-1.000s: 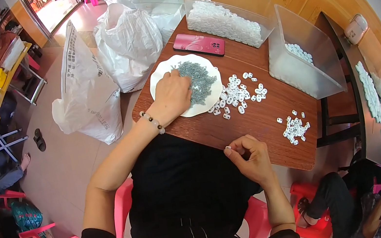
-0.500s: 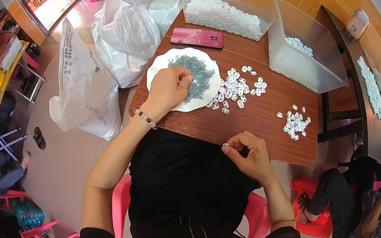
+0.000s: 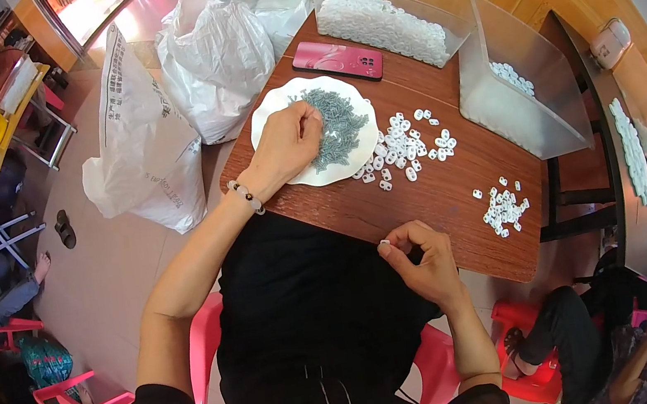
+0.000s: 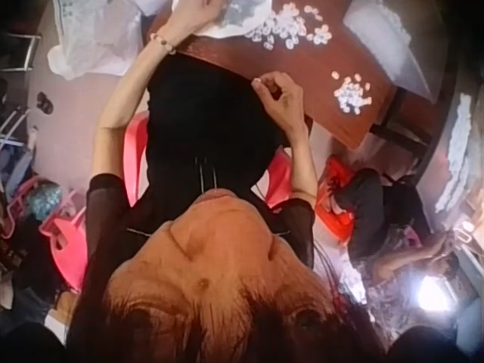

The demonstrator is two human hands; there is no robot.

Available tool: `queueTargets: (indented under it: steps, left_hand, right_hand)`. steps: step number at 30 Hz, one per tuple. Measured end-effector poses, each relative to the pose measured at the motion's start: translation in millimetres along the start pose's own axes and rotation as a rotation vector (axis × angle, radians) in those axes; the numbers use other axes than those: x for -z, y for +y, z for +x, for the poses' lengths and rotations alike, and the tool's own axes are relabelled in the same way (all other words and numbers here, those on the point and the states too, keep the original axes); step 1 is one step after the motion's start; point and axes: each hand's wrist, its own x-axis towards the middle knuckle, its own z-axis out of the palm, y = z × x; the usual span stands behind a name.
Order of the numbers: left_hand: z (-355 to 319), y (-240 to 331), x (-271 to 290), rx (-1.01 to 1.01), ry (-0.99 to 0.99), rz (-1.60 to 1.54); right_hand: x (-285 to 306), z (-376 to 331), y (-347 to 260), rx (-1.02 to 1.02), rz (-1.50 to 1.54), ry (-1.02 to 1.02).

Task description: Assembling small white circular tags by manually inserting tiny blue beads into them.

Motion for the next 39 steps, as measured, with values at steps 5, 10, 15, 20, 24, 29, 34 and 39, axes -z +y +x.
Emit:
queueTargets:
  steps: [5,10,15,20,24,29,34,39]
  left_hand:
    - [0.4,0.4,1.0,0.077,-0.046,-0.05]
    - [-1.2,6.8,3.0,-0.055,0.036,0.133]
    - [-3.6,8.2,4.3,-0.169,0.112,0.18]
    - [-14.9,22.2,-0.1,-0.085,-0.044,-0.084]
    - [-50.3,46.7,-14.0,-0.031,-0.262,-0.249]
    - [-84.5,65.6,-37.4,0.097,-0.445,-0.439]
    - [-96.4,62.7,-51.2,0.112,-0.508,-0.466]
    - [-97.7,62.1,-50.9,0.137,-0.546,-0.424]
  right_hand:
    - [-3.0,0.0,4.2,-0.025,0.053,0.041]
    - [-3.4,0.2,6.4,-0.03,0.053,0.03]
    - [-2.7,-0.3,6.7,-0.041,0.039,0.032]
    - [-2.7,-2.0,19.5,-0.161,0.292,0.06]
    - [3.8,2.6,11.7,-0.191,0.41,0.099]
    - [9.7,0.8,10.7,-0.2,0.391,0.112]
    - [13.2,-2.6,12.2,-0.202,0.297,0.106]
    - [14.8,-5.1,12.1,-0.181,0.253,0.048]
